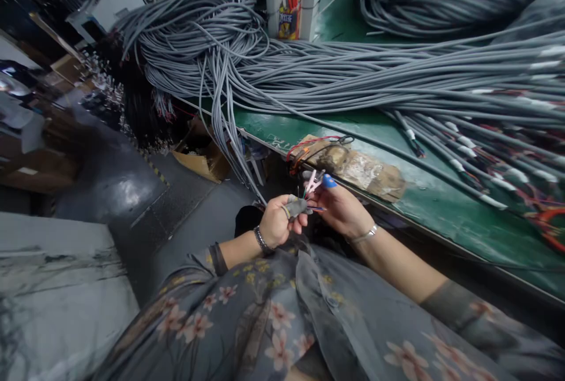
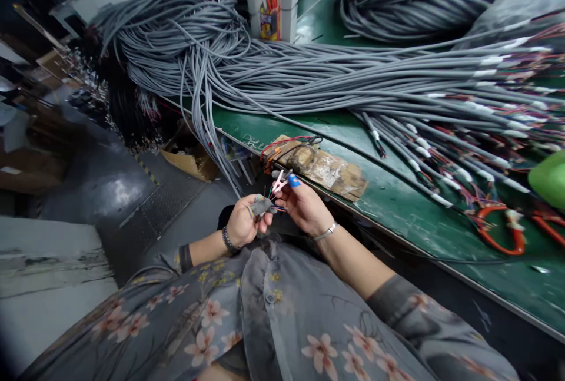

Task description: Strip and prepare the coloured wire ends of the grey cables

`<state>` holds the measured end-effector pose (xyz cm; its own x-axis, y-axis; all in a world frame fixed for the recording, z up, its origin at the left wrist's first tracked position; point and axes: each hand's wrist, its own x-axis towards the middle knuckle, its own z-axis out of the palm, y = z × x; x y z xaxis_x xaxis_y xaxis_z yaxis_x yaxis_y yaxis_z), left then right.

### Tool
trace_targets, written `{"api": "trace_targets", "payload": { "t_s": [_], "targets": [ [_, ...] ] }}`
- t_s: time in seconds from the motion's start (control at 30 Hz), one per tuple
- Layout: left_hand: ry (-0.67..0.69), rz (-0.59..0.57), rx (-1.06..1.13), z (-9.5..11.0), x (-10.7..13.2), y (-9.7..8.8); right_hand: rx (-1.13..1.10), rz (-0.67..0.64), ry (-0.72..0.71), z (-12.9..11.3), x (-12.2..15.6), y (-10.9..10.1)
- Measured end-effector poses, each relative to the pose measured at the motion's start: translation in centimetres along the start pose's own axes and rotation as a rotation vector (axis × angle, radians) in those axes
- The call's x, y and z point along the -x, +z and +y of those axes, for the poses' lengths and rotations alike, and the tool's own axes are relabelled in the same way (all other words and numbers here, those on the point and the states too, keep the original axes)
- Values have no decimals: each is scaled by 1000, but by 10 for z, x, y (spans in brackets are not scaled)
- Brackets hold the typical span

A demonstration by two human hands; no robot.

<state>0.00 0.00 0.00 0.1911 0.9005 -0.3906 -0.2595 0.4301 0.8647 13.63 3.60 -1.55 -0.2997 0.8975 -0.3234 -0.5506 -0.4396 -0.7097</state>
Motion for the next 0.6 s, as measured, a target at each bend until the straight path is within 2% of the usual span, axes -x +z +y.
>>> {"api": "trace_targets", "payload": {
  "t_s": [0.17,0.37,0.53,0.6],
  "targets": [
    [8,12,29,-1,-1,1,28,-35,-20,5,-7,-1],
    [-10,30,26,-4,-3,-1,320,82,-277,12,-6,-4],
    [-26,18,22,-6,-4,-3,99,42,-86,9,-10,-4],
    [-25,17,22,-8,-5,-3,41,52,-51,8,-12,-3]
  ]
}}
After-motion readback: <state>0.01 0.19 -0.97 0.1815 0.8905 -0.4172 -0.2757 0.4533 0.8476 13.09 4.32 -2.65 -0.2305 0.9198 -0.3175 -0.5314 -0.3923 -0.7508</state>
